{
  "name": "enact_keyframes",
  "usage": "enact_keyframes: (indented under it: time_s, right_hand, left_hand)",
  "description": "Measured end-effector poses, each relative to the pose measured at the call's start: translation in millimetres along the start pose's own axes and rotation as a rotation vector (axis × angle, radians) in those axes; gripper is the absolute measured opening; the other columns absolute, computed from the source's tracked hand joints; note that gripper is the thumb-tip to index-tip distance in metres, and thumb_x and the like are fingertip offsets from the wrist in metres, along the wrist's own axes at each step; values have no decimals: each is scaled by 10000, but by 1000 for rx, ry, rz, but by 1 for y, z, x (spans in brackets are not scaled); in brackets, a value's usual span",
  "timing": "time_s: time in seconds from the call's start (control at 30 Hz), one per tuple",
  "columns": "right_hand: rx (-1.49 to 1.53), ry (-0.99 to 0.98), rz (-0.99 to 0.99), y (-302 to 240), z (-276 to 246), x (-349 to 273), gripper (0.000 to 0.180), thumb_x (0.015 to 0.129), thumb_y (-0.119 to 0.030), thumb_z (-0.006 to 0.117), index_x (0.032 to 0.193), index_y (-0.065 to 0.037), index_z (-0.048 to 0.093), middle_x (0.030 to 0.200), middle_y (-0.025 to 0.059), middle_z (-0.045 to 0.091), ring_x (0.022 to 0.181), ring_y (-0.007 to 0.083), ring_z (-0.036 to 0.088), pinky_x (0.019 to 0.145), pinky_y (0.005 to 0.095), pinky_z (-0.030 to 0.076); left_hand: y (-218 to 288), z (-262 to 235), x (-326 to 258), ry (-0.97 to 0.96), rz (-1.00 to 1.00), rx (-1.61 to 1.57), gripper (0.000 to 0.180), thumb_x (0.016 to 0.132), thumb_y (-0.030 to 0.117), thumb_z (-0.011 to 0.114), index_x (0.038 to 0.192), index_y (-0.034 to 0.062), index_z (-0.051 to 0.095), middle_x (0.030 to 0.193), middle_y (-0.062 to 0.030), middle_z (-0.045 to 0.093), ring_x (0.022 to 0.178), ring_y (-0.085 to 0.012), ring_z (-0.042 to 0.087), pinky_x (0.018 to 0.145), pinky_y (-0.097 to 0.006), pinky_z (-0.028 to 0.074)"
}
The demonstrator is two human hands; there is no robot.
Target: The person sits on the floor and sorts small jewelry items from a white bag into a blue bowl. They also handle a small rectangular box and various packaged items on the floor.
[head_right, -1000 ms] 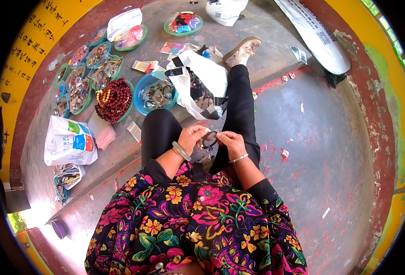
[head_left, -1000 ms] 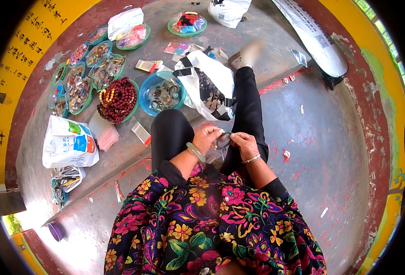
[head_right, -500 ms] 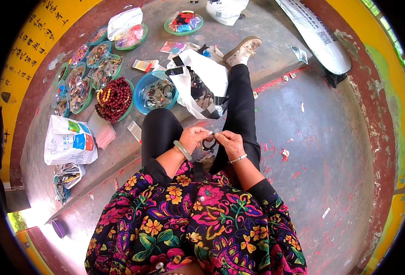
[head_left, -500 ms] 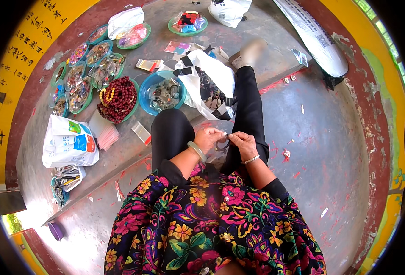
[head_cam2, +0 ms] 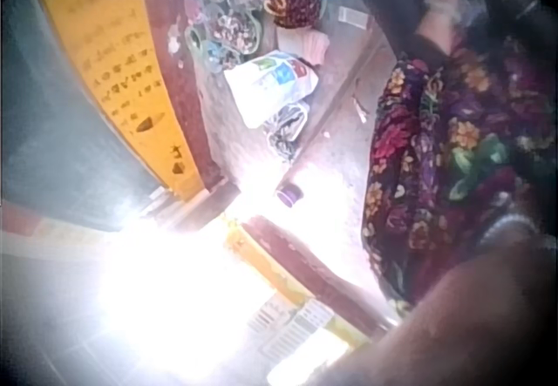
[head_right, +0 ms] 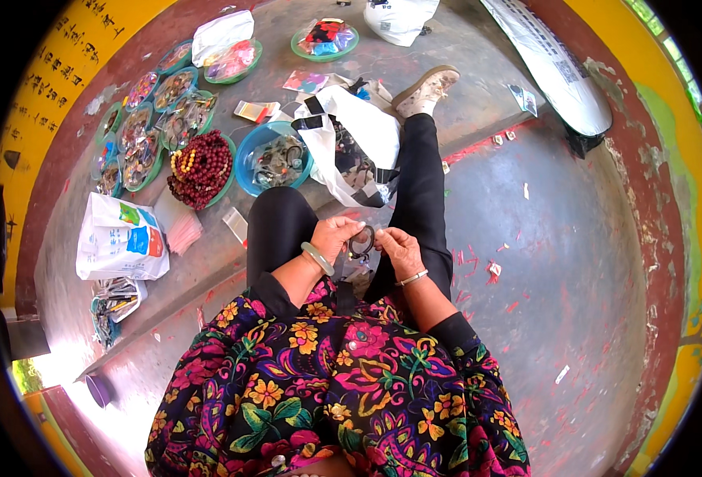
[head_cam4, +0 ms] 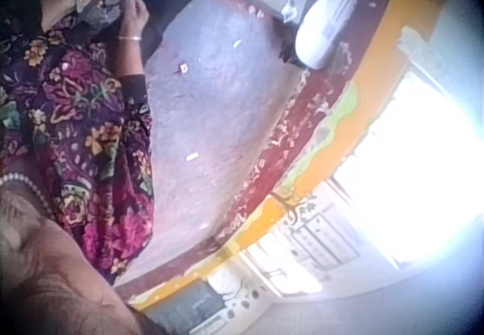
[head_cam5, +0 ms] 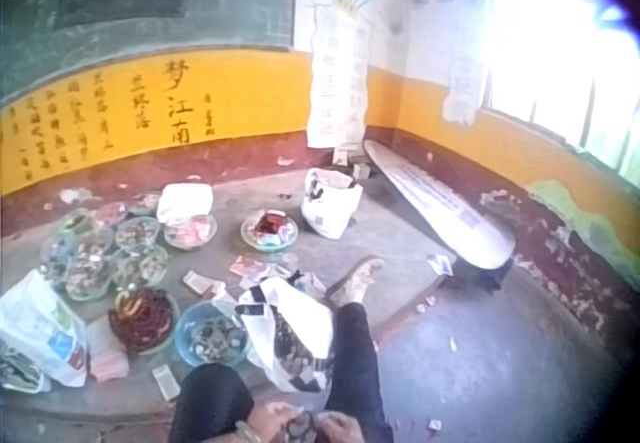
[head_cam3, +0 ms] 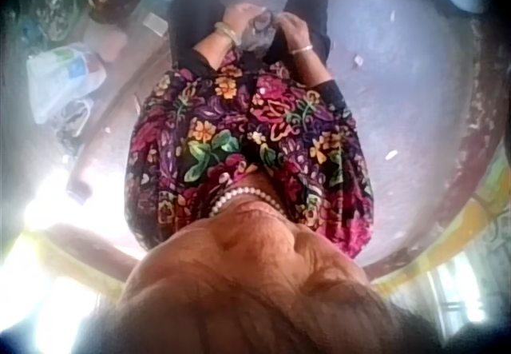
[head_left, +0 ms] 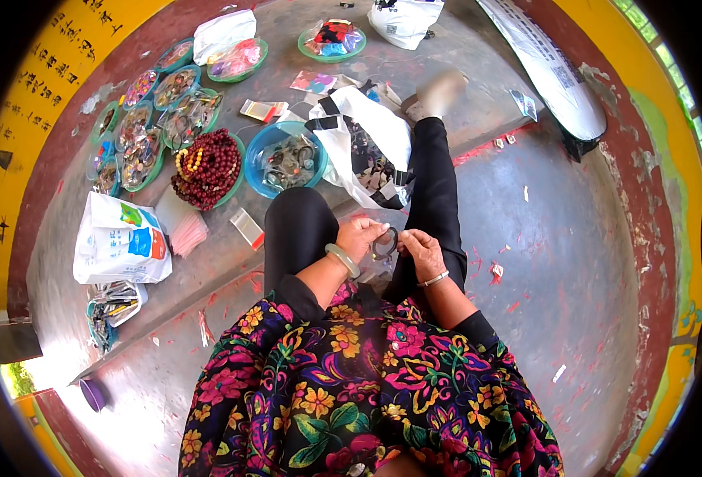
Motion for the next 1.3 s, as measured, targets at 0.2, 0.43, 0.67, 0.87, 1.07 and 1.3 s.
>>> enact_keyframes:
  time_s: [0.2,0.43,0.67,0.87,1.07,1.3]
  right_hand:
    - [-15,-57,-33,7,2,4,107,787,-101,611,704,-42,581,627,-30,535,571,43,455,541,187,360]
    - [90,-109,-13,7,8,3,68,780,-86,599,727,-49,578,636,-22,541,584,54,477,555,187,370]
    - [-12,-110,28,15,4,0,63,776,-82,590,744,-28,584,655,5,566,582,76,490,557,197,376]
    - [195,-30,-15,13,-7,4,87,794,-99,589,731,-44,567,634,11,551,565,102,497,550,213,392]
    - [374,-19,4,12,-10,3,177,842,-171,539,771,-13,580,656,52,558,580,133,513,549,240,408]
    - [285,-51,46,16,-5,9,218,843,-201,532,769,-1,577,638,62,551,566,140,515,546,242,412]
  left_hand:
    - [-1,11,-1,-72,86,60,179,803,195,608,760,25,644,682,-20,631,520,-22,496,442,-159,339]
    - [-7,9,-3,-105,-59,30,207,806,221,604,794,17,639,691,-27,624,573,-59,539,509,-186,405]
    - [-7,-6,2,5,-6,14,199,806,233,599,828,40,642,696,-15,622,489,-34,480,424,-161,340]
    - [-8,4,-4,-102,-81,-23,189,802,204,606,851,22,628,727,-12,614,565,-34,510,407,-154,337]
    - [21,-13,-14,40,-39,-150,156,811,153,591,839,3,623,772,-49,636,567,-45,522,405,-149,379]
    - [96,-77,-35,264,159,-434,133,831,133,566,904,24,587,813,-78,630,621,-87,562,426,-165,403]
Point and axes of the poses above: each hand's wrist, its own x-axis towards the middle knuckle, its own z-axis out of the palm, y = z × x, the point moved 9 cm from there along x, towards the middle knuckle
